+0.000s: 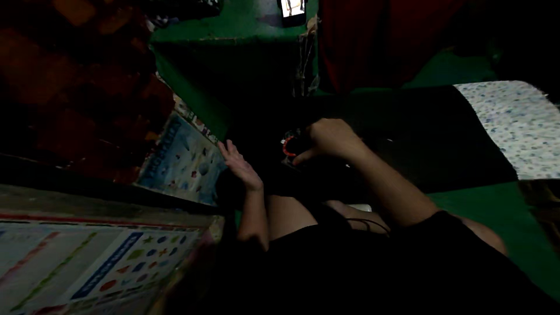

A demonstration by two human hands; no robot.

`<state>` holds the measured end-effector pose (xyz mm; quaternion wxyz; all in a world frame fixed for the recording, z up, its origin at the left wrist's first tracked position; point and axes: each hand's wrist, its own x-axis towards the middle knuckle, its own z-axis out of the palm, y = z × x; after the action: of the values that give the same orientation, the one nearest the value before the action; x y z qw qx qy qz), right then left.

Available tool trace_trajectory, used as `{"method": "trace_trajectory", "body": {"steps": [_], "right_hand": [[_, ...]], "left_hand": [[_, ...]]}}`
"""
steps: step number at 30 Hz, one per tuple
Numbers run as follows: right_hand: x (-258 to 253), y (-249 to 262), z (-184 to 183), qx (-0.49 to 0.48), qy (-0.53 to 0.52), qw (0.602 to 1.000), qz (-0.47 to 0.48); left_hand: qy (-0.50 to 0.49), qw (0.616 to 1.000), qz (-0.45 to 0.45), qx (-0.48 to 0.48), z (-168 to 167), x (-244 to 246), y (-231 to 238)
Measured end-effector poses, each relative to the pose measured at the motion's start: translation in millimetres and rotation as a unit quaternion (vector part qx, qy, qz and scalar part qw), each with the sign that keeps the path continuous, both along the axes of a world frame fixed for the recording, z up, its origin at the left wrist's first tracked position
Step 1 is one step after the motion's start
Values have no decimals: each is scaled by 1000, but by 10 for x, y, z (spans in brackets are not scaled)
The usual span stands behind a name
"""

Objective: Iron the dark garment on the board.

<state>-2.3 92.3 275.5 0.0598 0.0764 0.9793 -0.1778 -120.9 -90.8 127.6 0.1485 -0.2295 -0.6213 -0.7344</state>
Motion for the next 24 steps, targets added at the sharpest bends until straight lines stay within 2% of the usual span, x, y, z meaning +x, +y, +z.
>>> {"method": "trace_trajectory", "body": {"steps": [2, 5, 7, 9, 13, 17, 19, 24], "right_hand": [[-95, -117, -6, 5, 9, 1000, 15], [-96, -137, 29, 11, -5, 1000, 19], [-18, -61, 53, 11, -21, 999, 22], [100, 80, 54, 16, -29, 999, 12], [443, 575, 5, 18, -15, 998, -59], [834, 1205, -61, 1, 7, 980, -198], [1019, 1537, -102, -4, 21, 964, -264], [1304, 2055, -95, -1, 48, 919, -392]], "left_hand": [[-39, 999, -3, 5, 60, 17, -16], [-24, 999, -6, -46, 61, 11, -10], [10, 995, 6, -102, 28, 12, 9], [33, 979, 17, -201, 21, 26, 1], [50, 905, 29, -421, 108, 109, 24], [64, 804, 14, -591, 203, 249, 128], [100, 774, -7, -626, 189, 387, 191], [247, 746, -118, -607, -47, 784, 342]]}}
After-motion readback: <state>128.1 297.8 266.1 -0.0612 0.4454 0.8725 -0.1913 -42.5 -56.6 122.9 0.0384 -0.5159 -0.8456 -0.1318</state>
